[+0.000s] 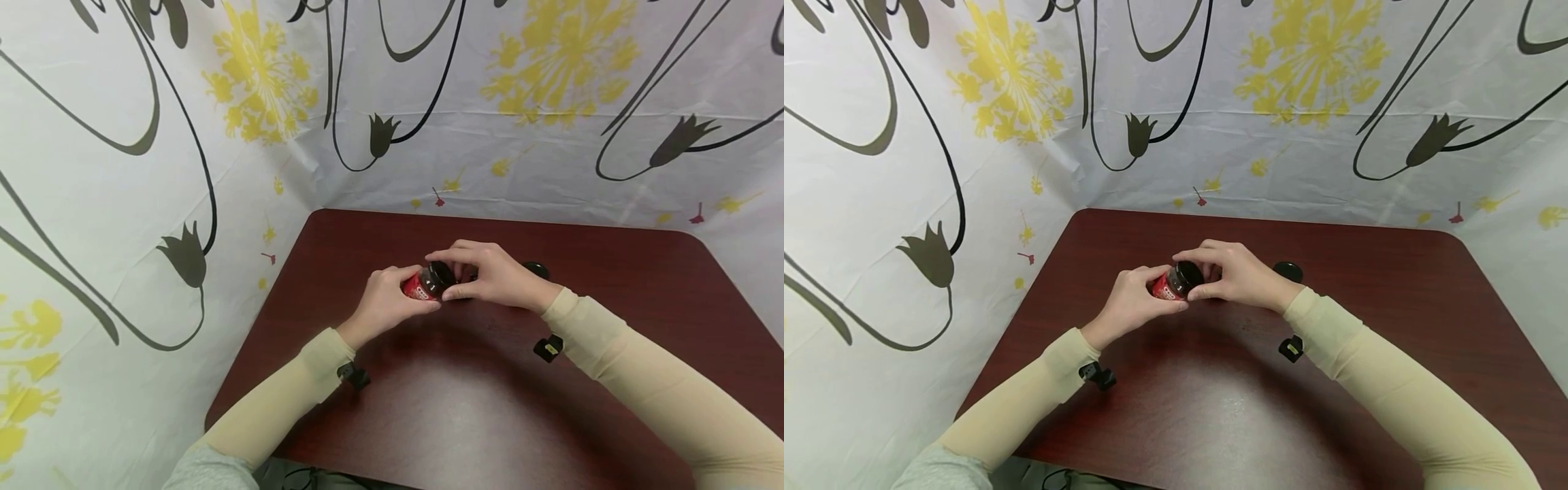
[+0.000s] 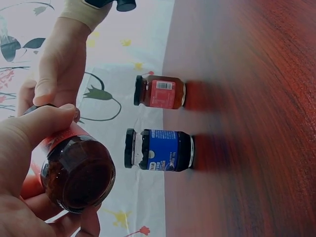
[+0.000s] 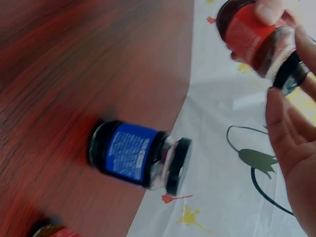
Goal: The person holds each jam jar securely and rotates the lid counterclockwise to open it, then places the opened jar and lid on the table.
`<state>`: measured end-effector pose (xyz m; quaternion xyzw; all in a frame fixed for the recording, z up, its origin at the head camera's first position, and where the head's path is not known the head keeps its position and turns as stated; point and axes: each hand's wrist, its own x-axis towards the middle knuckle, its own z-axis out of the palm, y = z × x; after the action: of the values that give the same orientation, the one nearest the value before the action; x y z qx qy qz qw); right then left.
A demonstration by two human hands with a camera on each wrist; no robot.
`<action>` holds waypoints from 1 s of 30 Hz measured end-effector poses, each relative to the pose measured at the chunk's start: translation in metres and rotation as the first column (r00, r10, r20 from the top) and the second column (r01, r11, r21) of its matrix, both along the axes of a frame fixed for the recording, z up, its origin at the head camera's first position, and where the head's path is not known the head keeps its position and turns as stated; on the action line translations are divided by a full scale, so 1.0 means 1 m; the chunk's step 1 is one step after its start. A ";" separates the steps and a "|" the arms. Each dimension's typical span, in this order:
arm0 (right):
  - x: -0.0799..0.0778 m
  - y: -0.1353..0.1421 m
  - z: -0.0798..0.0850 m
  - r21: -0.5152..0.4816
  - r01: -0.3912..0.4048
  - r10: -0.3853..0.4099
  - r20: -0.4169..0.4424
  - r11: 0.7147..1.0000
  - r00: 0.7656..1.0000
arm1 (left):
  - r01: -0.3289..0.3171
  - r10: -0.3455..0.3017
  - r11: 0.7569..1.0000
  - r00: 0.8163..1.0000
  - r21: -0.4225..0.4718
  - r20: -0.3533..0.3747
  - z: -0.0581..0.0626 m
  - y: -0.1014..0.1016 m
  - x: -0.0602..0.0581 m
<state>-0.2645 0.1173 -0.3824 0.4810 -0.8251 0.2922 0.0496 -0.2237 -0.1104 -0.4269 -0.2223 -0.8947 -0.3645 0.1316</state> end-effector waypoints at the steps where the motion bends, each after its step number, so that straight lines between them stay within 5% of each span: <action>1: 0.000 0.000 0.001 0.010 0.008 -0.008 0.016 1.000 1.000 | -0.003 0.003 1.000 1.000 0.001 0.004 0.000 0.000 0.000; 8: 0.005 -0.006 0.006 0.013 0.069 -0.070 0.145 0.998 0.987 | -0.012 0.012 1.000 0.999 0.017 0.033 -0.001 -0.001 0.000; 15: 0.010 -0.011 0.012 0.005 0.161 -0.159 0.184 0.987 0.970 | -0.004 0.003 1.000 1.000 0.014 0.008 -0.002 -0.001 -0.002; 25: 0.016 -0.023 0.015 0.067 0.325 -0.328 0.333 0.943 0.884 | -0.012 0.012 1.000 1.000 -0.008 -0.025 -0.004 0.001 -0.001; 30: 0.017 -0.027 0.016 0.094 0.354 -0.365 0.324 0.930 0.873 | -0.006 0.006 1.000 0.999 0.003 -0.037 -0.005 0.001 -0.001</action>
<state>-0.2475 0.0900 -0.3668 0.2630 -0.9009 0.3423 -0.0460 -0.2244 -0.1091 -0.4315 -0.2261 -0.8923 -0.3611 0.1495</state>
